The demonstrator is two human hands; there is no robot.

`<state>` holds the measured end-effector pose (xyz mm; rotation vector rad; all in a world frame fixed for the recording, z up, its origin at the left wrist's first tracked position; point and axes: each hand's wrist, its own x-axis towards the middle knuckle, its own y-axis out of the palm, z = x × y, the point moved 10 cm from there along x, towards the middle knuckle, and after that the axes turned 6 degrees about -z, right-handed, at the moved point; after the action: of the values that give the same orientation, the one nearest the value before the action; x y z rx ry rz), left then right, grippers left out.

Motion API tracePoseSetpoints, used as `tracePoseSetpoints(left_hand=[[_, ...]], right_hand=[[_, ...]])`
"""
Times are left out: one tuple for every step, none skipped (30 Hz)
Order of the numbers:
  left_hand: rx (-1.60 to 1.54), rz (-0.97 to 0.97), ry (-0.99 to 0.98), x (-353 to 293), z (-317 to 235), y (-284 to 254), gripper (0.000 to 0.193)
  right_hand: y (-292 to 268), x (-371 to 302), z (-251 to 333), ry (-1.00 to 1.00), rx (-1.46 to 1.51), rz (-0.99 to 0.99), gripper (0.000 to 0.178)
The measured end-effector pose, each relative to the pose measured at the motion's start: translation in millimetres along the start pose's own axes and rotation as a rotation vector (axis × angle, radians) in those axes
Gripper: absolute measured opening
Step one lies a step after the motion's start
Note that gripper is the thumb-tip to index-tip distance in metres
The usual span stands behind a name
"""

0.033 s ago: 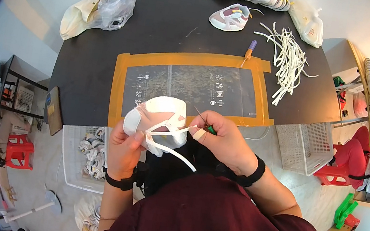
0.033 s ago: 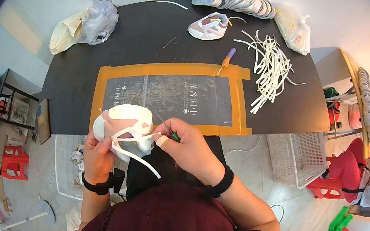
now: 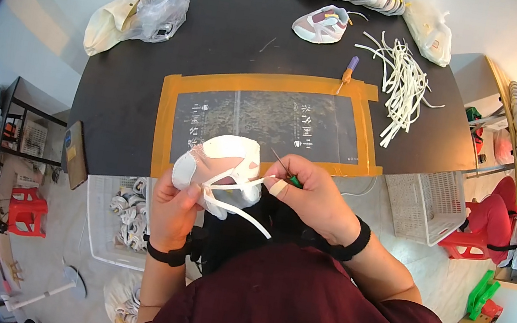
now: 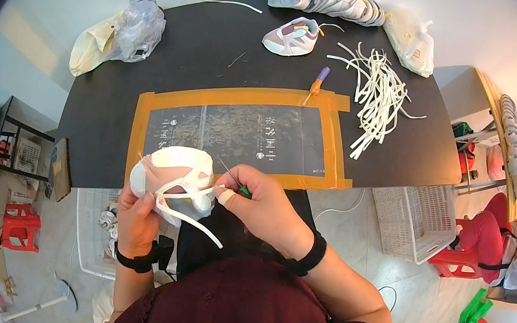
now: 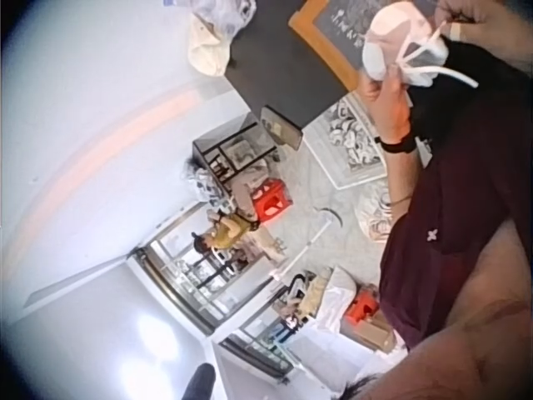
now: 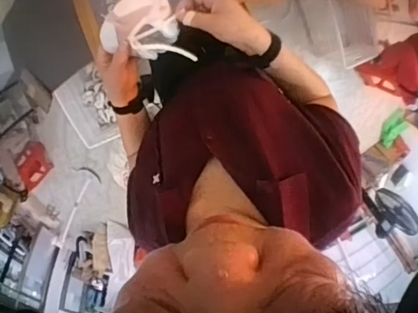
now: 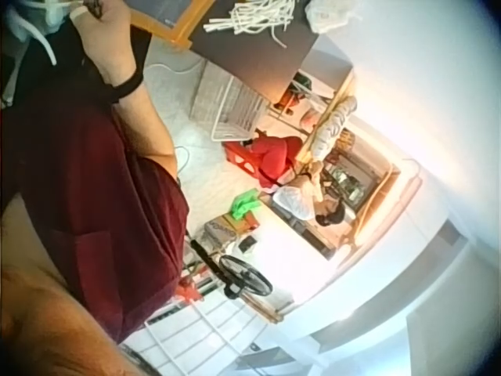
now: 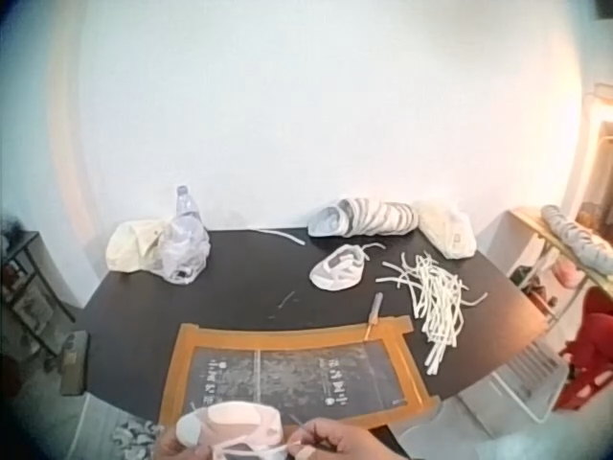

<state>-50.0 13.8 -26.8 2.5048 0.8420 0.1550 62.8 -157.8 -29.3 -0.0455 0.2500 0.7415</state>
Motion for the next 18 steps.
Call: tracePoseSetpoints(left_hand=[[0.0, -0.001, 0.001, -0.1, 1.1, -5.0, 0.027], [-0.02, 0.034, -0.028, -0.4, 6.0, -11.0, 0.041], [-0.041, 0.069, -0.056, -1.0, 10.4, -14.1, 0.056], [-0.042, 0.069, -0.056, -0.9, 11.0, -16.6, 0.056], [-0.025, 0.073, -0.053, -0.8, 11.4, -18.1, 0.056], [-0.008, 0.074, -0.05, -0.6, 11.5, -18.9, 0.055], [-0.008, 0.073, -0.048, -0.2, 10.0, -17.4, 0.055], [0.018, 0.07, -0.023, 0.8, 4.4, -13.3, 0.044], [0.045, 0.064, 0.004, 0.8, -1.3, -10.6, 0.034], [0.046, 0.063, 0.004, 0.8, -4.5, -10.8, 0.034], [0.065, 0.084, 0.005, 0.8, -8.0, -10.4, 0.034], [0.085, 0.107, 0.005, 2.0, -10.3, -9.9, 0.034], [0.086, 0.108, 0.006, 3.2, -13.4, -10.3, 0.034], [0.106, 0.128, 0.01, 3.7, -16.8, -8.4, 0.034], [0.127, 0.15, 0.015, 4.5, -20.2, -5.5, 0.034], [0.13, 0.152, 0.017, 5.5, -23.1, -4.2, 0.034], [0.139, 0.159, 0.022, 6.1, -26.0, -2.4, 0.034], [0.149, 0.164, 0.028, 6.1, -28.9, -2.1, 0.034]], right_hand=[[0.8, -0.2, -0.4, 0.009, -0.007, 0.008, 0.011], [1.8, -0.4, -0.8, 0.018, -0.013, 0.015, 0.011], [2.4, -0.7, -0.5, 0.018, -0.014, 0.016, 0.011], [1.9, -0.8, 2.1, -0.005, -0.002, 0.003, 0.011], [1.1, -1.0, 4.8, -0.028, 0.01, -0.01, 0.011], [-0.5, 0.0, 5.1, -0.028, 0.008, -0.009, 0.011], [-11.6, 1.7, 11.2, -0.081, -0.025, -0.074, 0.011], [-23.2, 3.0, 17.9, -0.134, -0.058, -0.138, 0.011], [-31.6, 2.8, 27.0, -0.167, -0.033, -0.172, 0.009], [-38.3, 2.6, 37.4, -0.201, -0.028, -0.18, 0.01], [-41.0, 2.8, 48.6, -0.228, -0.063, -0.172, 0.01], [-42.3, 3.3, 59.0, -0.256, -0.098, -0.166, 0.011], [-42.0, 3.9, 67.2, -0.258, -0.097, -0.167, 0.011], [-34.2, 4.3, 76.9, -0.286, -0.178, -0.121, 0.011], [-26.7, 4.8, 82.8, -0.315, -0.259, -0.077, 0.012], [-25.2, 6.7, 83.8, -0.318, -0.257, -0.078, 0.012], [-21.5, 8.8, 83.4, -0.315, -0.251, -0.058, 0.013], [-17.6, 10.1, 82.7, -0.313, -0.245, -0.036, 0.013]])
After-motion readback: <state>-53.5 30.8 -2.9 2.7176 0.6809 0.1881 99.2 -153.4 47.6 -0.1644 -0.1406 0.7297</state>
